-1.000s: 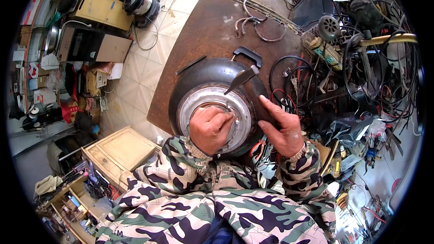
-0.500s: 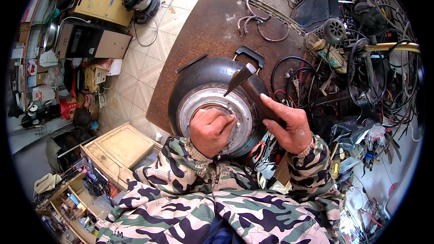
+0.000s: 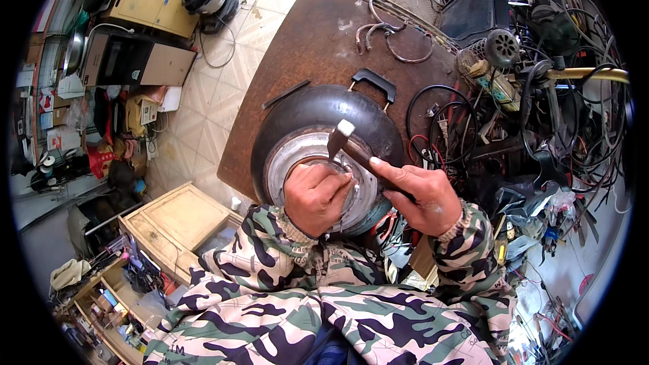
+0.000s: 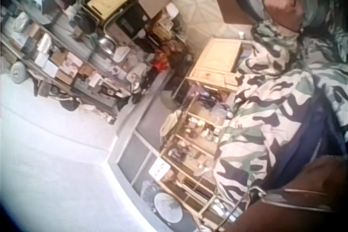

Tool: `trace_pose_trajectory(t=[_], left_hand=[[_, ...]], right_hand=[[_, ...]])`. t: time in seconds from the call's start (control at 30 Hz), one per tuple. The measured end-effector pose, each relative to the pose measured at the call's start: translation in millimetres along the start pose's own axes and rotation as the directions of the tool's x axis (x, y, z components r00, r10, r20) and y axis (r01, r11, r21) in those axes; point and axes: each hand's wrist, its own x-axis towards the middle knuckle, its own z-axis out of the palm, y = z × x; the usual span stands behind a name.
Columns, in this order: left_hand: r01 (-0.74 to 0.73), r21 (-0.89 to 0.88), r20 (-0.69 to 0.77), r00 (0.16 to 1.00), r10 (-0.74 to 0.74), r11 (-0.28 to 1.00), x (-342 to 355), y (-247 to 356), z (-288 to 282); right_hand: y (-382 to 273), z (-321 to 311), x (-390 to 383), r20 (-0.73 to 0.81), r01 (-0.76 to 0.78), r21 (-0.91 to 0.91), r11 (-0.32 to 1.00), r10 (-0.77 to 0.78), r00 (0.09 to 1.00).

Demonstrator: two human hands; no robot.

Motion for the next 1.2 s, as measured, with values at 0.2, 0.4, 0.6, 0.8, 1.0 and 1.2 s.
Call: trace_pose_trajectory(t=[0.2,0.4,0.6,0.8,1.0,1.2], left_hand=[[-0.002,0.007,0.005,1.0,0.002,1.0,0.7,-0.7,-1.4],[0.0,-0.006,0.009,1.0,0.0,1.0,1.5,-0.6,-2.9],[0.002,-0.015,0.01,1.0,-0.002,1.0,1.4,-0.1,-3.7],[-0.007,-0.011,0.007,1.0,0.007,1.0,3.0,0.2,-4.9],[-0.008,-0.019,0.015,1.0,0.008,1.0,0.9,-0.1,-5.3],[-0.003,-0.02,0.025,1.0,0.004,1.0,1.9,1.8,-8.7]], right_hand=[[1.2,1.7,3.9,-0.08,0.041,0.042,0.998,-0.037,0.996],[4.5,-0.5,10.4,-0.011,0.015,0.115,0.993,-0.014,1.0],[3.0,1.5,7.8,-0.02,0.003,0.063,0.998,-0.002,1.0],[-4.1,0.6,19.1,-0.115,0.089,0.029,0.996,-0.085,0.99],[-8.2,-9.3,28.2,-0.017,0.035,0.068,0.997,-0.034,0.999],[-11.4,-12.3,29.9,0.022,0.022,0.042,0.999,-0.023,0.999]])
